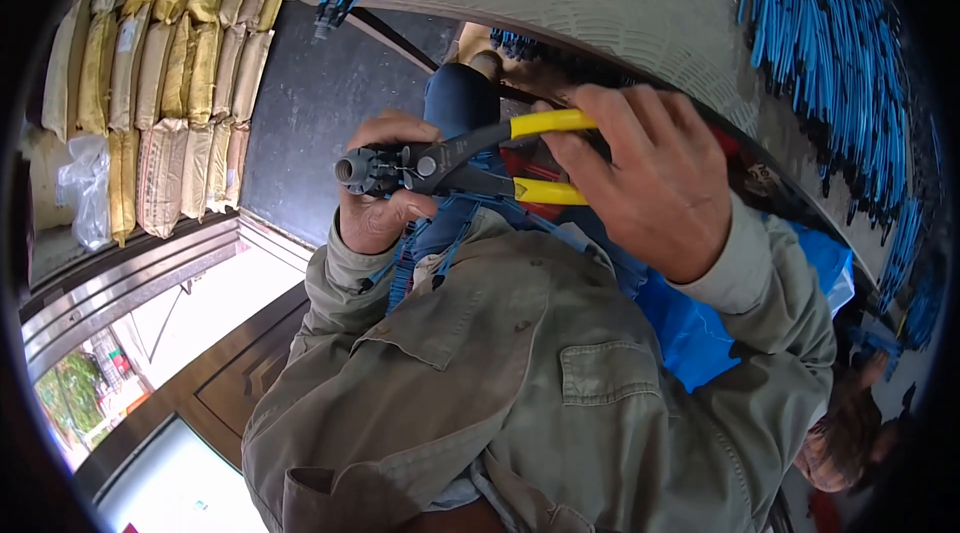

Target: Assembling and crimping wires into circular connectors at a factory workbench.

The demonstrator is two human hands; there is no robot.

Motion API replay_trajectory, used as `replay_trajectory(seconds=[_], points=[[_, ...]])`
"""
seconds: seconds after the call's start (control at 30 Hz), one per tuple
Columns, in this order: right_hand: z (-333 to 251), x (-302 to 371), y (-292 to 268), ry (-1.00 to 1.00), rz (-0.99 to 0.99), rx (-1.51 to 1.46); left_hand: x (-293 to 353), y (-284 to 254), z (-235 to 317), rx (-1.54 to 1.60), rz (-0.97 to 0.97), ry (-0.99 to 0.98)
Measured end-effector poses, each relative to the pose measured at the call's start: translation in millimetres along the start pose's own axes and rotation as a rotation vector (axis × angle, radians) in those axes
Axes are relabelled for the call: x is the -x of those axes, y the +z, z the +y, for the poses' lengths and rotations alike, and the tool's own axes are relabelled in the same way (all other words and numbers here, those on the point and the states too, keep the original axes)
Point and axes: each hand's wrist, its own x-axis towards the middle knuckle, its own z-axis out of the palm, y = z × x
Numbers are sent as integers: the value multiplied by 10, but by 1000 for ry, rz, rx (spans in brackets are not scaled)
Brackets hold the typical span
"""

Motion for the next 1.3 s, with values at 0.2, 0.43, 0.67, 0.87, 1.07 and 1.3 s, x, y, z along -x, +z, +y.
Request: replay_trajectory(seconds=[0.2,0.43,0.67,0.87,1.07,1.3], points=[[-23,28,205,-22,100,-22,9,4,14,-136,35,43],[39,180,548,-32,158,-187,-68,-32,-29,-108,-68,122],[337,72,-19,550,-1038,-1515,-103,-43,-31,-43,-163,66],[-167,434,767,334,-880,-2486,-148,-122,-71,84,-245,19],[-500,346,870,370,-828,-2668,-134,-223,-40,116,-248,-38],[-456,380,740,485,-709,-2557,-113,-187,-49,88,-215,-25]])
